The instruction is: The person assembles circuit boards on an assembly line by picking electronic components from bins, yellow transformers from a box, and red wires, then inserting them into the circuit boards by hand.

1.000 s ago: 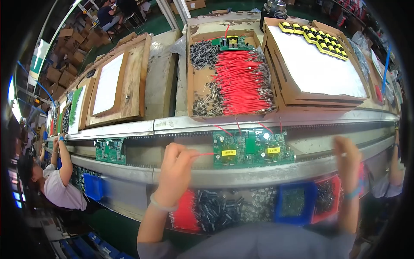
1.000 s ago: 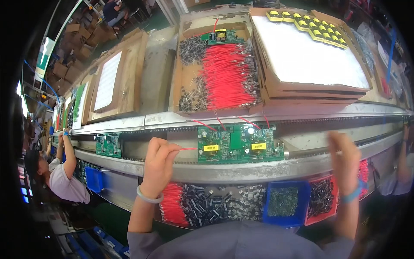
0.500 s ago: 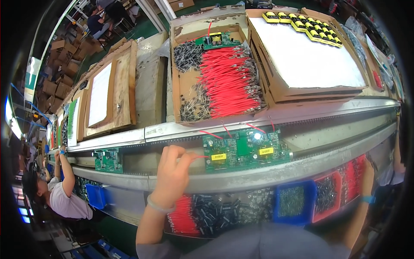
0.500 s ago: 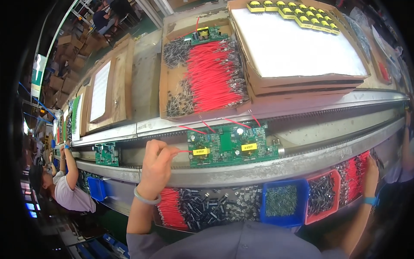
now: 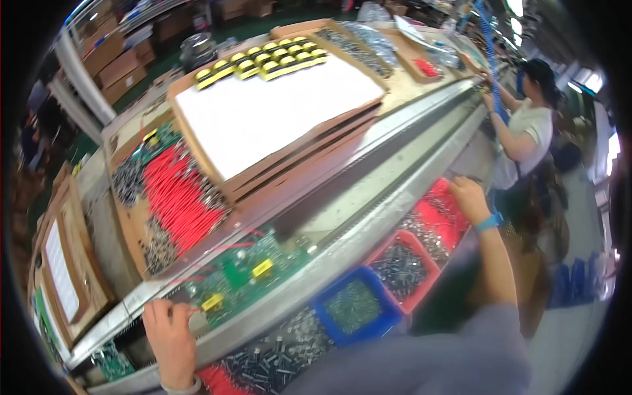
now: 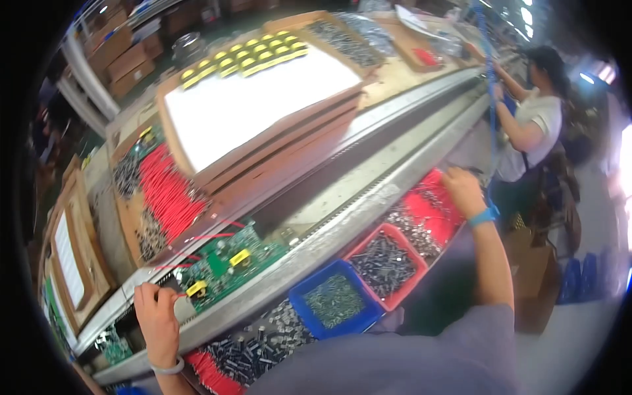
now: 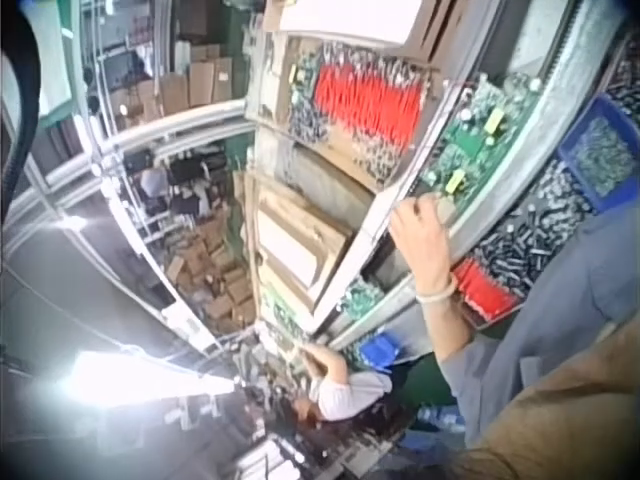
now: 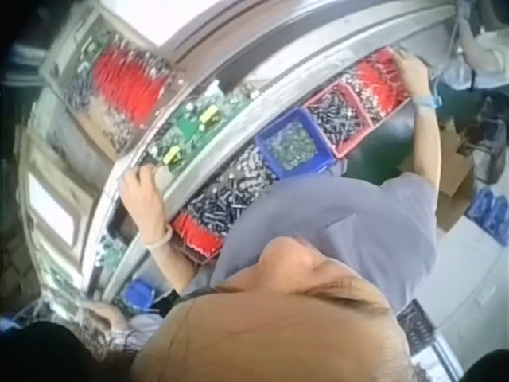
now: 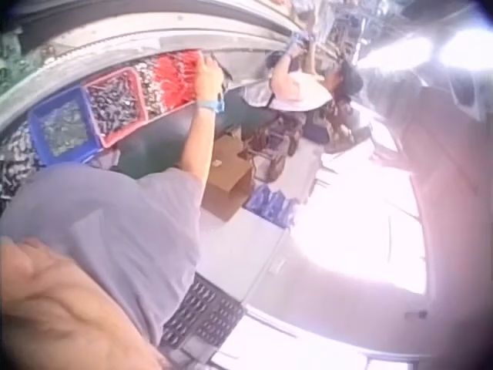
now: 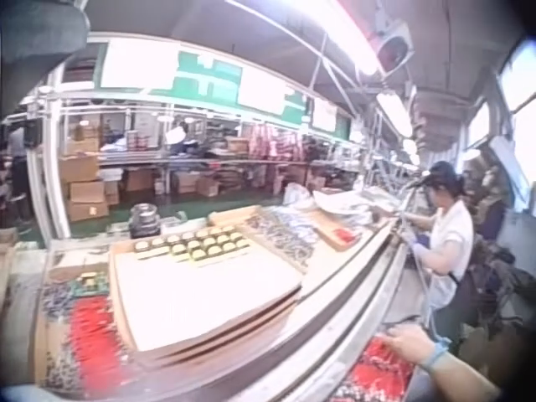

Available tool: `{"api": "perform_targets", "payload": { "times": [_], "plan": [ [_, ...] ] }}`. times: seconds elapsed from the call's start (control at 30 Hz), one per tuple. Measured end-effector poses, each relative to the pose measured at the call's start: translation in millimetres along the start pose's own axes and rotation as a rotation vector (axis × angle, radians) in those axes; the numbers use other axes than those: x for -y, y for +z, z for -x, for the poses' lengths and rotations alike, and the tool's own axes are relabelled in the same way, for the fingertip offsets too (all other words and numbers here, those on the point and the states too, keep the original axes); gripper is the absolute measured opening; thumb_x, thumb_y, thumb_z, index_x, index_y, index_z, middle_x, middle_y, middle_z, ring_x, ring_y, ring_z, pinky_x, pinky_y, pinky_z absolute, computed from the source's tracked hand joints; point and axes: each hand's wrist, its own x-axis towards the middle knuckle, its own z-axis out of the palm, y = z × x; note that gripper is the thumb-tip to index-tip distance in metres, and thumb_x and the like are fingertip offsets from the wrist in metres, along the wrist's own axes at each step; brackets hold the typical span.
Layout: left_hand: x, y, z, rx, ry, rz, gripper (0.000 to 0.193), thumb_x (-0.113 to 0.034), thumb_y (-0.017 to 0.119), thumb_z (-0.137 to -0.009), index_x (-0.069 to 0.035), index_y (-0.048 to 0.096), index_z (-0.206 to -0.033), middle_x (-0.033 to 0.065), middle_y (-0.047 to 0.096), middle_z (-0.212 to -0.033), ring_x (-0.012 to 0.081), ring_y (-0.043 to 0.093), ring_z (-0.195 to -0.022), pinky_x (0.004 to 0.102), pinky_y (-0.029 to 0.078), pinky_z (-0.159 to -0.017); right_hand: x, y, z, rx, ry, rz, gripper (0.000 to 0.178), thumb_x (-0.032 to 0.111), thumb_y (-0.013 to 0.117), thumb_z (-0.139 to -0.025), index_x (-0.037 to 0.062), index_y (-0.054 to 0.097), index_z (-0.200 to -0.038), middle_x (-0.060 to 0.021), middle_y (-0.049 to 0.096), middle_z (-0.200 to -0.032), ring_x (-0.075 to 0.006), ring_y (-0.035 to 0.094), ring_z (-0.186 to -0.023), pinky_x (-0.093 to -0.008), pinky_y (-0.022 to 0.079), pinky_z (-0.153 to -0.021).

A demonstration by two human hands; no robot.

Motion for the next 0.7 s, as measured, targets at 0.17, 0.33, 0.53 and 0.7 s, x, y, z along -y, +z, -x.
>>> {"api": "perform_targets", "payload": {
  "times": [0.17,0.33,0.53,0.7],
  "plan": [
    [1.6,1.3,-6.7,0.007,0.084,-0.05,0.009,-0.007,0.068,-0.08,-0.006,0.063,-0.088,0.0108,0.053,-0.091,0.0331,0.053,-0.093,0.0457,0.042,-0.08,-3.5,-12.6,7.4,0.002,0.036,-0.015,0.009,0.007,0.06,-0.081,0.0043,0.063,-0.09,-0.0147,0.058,-0.089,-0.0339,0.062,-0.09,-0.0443,0.052,-0.079],
    [0.2,14.6,-4.9,-0.053,-0.011,0.22,0.014,-0.004,0.073,-0.084,-0.003,0.068,-0.097,0.0145,0.058,-0.093,0.0371,0.055,-0.09,0.0446,0.045,-0.081,-8.0,-20.0,14.7,-0.123,0.109,-0.045,0.017,0.001,0.059,-0.084,0.0005,0.062,-0.101,-0.0204,0.064,-0.106,-0.0393,0.063,-0.1,-0.0474,0.052,-0.088],
    [-1.8,45.8,17.0,-0.174,-0.373,0.789,0.058,0.005,0.07,-0.091,0.001,0.041,-0.141,0.0092,0.06,-0.103,0.0154,0.058,-0.093,0.0305,0.047,-0.089,88.7,-61.1,-30.6,-0.249,0.088,-0.657,0.063,-0.011,0.065,-0.089,0.0032,0.049,-0.148,-0.0199,0.069,-0.11,-0.0277,0.07,-0.095,-0.0365,0.056,-0.084],
    [-3.3,48.8,31.9,-0.238,-0.611,1.051,0.057,0.007,0.063,-0.095,0.001,0.036,-0.144,0.0084,0.057,-0.113,0.0141,0.055,-0.101,0.0282,0.046,-0.093,202.2,-100.1,-89.1,-0.185,-0.284,-1.046,0.047,-0.01,0.072,-0.084,0.0039,0.06,-0.128,-0.0133,0.075,-0.097,-0.0272,0.076,-0.091,-0.0354,0.059,-0.078]
  ]
}}
